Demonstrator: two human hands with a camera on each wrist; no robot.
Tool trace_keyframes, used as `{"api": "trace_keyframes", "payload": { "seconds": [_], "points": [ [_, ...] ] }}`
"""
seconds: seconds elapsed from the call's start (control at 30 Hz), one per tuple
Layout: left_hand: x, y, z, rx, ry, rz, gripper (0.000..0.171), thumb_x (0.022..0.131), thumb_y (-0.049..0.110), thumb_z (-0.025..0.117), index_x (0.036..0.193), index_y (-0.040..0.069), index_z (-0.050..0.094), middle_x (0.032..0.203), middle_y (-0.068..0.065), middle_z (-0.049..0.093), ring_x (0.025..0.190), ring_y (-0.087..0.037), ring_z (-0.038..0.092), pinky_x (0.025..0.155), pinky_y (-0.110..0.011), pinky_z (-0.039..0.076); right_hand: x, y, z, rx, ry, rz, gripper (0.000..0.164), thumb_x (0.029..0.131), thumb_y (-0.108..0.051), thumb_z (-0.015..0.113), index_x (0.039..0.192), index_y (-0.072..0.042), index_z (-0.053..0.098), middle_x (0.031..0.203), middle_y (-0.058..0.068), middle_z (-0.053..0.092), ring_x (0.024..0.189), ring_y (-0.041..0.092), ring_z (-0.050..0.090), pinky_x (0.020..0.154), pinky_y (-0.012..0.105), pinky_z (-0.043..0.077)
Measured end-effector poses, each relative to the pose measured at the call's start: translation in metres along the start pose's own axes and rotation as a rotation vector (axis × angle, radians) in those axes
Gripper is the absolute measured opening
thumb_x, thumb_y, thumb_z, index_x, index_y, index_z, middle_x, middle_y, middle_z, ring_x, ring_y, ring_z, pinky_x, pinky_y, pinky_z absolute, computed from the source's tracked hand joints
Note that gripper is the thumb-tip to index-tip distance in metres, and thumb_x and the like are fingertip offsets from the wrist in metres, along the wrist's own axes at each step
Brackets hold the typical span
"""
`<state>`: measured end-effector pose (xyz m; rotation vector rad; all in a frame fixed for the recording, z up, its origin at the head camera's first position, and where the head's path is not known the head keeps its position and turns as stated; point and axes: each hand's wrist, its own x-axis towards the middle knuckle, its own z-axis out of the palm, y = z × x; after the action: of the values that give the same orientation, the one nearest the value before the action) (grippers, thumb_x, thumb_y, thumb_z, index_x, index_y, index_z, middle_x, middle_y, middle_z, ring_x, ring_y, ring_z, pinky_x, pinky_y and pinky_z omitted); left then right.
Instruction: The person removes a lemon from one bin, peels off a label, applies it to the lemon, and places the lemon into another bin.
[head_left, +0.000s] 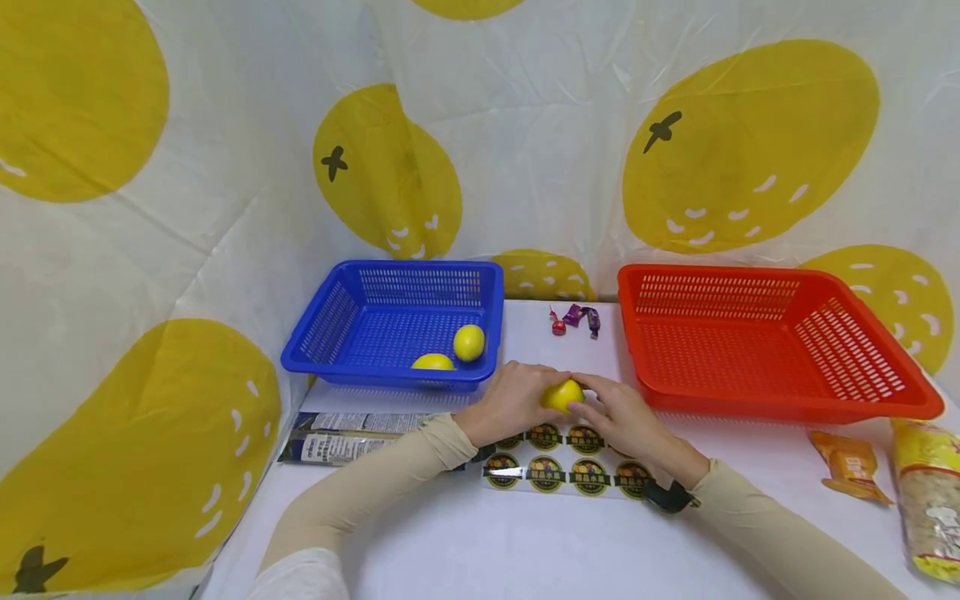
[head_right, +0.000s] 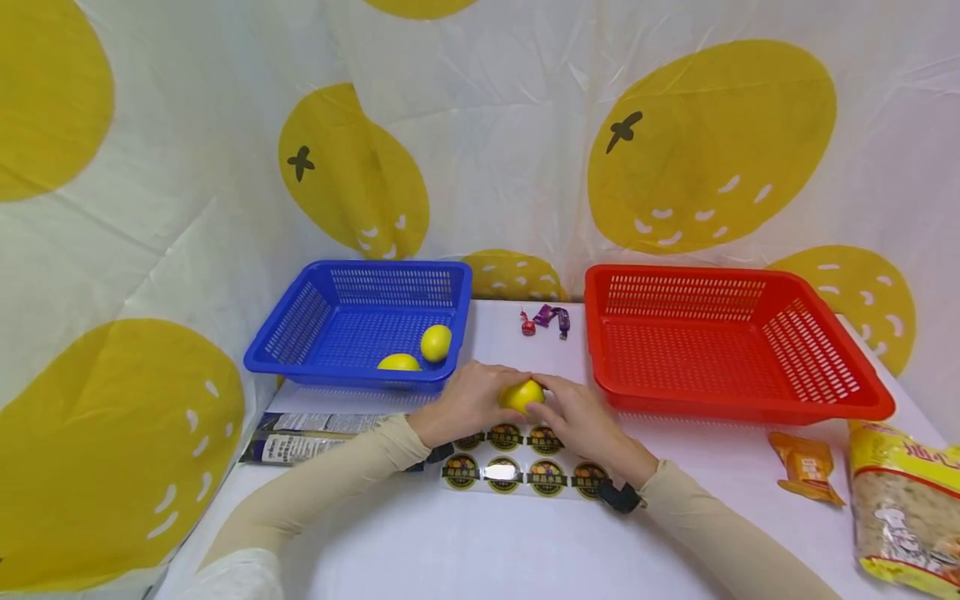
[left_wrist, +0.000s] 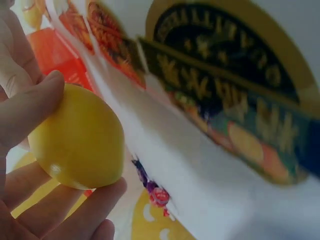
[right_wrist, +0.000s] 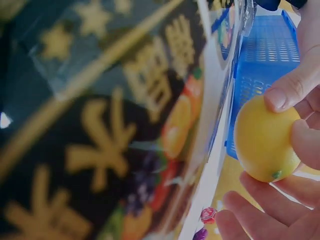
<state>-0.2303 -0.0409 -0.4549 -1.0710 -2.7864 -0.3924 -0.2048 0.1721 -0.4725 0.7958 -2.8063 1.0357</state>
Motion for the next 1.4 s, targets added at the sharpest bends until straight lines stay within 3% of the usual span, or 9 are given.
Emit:
{"api": "trace_keyframes", "payload": {
  "seconds": [0.17,0.5,0.63,0.87,1.0,1.17,1.4],
  "points": [
    [0.002,0.001,0.008,0.008,-0.015,-0.012,0.061,0.085,0.047,0.081,0.138,0.022,0.066,0.123,0.006,0.076,0.101,-0.010,0.072,0.084,-0.030,0.056,0.000,0.001,0.001,-0.008,-0.017,0.046,0.052,0.096,-0.020,0.072,0.143,-0.005,0.057,0.138,0.015,0.067,0.125,0.036,0.065,0.105,0.060,0.051],
    [0.006,-0.005,0.017,-0.088,-0.032,-0.041,0.063,0.082,0.044,0.085,0.138,0.024,0.066,0.120,0.008,0.076,0.094,-0.007,0.068,0.082,-0.025,0.053,0.003,0.007,0.003,-0.014,-0.033,0.051,0.050,0.096,-0.018,0.071,0.141,-0.002,0.057,0.136,0.018,0.068,0.124,0.038,0.065,0.107,0.060,0.049],
    [0.007,-0.006,0.017,-0.136,-0.047,-0.068,0.063,0.083,0.042,0.085,0.139,0.022,0.065,0.125,0.006,0.075,0.098,-0.009,0.069,0.085,-0.025,0.053,0.004,0.009,0.003,-0.006,-0.036,0.049,0.050,0.096,-0.017,0.071,0.141,0.000,0.057,0.137,0.020,0.067,0.125,0.039,0.064,0.107,0.060,0.049],
    [0.003,-0.010,0.018,-0.245,-0.061,-0.128,0.067,0.086,0.043,0.082,0.143,0.016,0.061,0.138,0.002,0.069,0.119,-0.011,0.067,0.101,-0.026,0.053,0.003,0.011,0.002,-0.031,-0.043,0.043,0.049,0.098,-0.015,0.069,0.141,0.003,0.055,0.131,0.021,0.069,0.116,0.037,0.068,0.103,0.059,0.053],
    [-0.001,-0.013,0.019,-0.324,-0.065,-0.159,0.067,0.090,0.043,0.078,0.147,0.015,0.057,0.141,-0.002,0.067,0.111,-0.011,0.069,0.096,-0.025,0.055,0.001,0.012,0.001,-0.035,-0.039,0.036,0.053,0.097,-0.013,0.069,0.144,0.005,0.051,0.129,0.022,0.069,0.113,0.036,0.068,0.101,0.059,0.053],
    [-0.004,-0.014,0.018,-0.357,-0.080,-0.171,0.059,0.095,0.039,0.072,0.148,0.019,0.056,0.139,-0.003,0.068,0.109,-0.013,0.072,0.094,-0.025,0.057,0.000,0.013,0.000,-0.034,-0.044,0.020,0.061,0.098,-0.012,0.068,0.152,-0.002,0.045,0.135,0.021,0.067,0.119,0.037,0.068,0.104,0.058,0.052],
    [-0.005,-0.015,0.020,-0.373,-0.072,-0.165,0.054,0.096,0.035,0.072,0.146,0.021,0.058,0.137,-0.002,0.069,0.107,-0.012,0.072,0.090,-0.021,0.057,0.000,0.012,-0.001,-0.027,-0.069,0.055,0.056,0.098,-0.016,0.069,0.151,-0.009,0.051,0.143,0.013,0.064,0.127,0.034,0.064,0.108,0.058,0.049]
  ]
}}
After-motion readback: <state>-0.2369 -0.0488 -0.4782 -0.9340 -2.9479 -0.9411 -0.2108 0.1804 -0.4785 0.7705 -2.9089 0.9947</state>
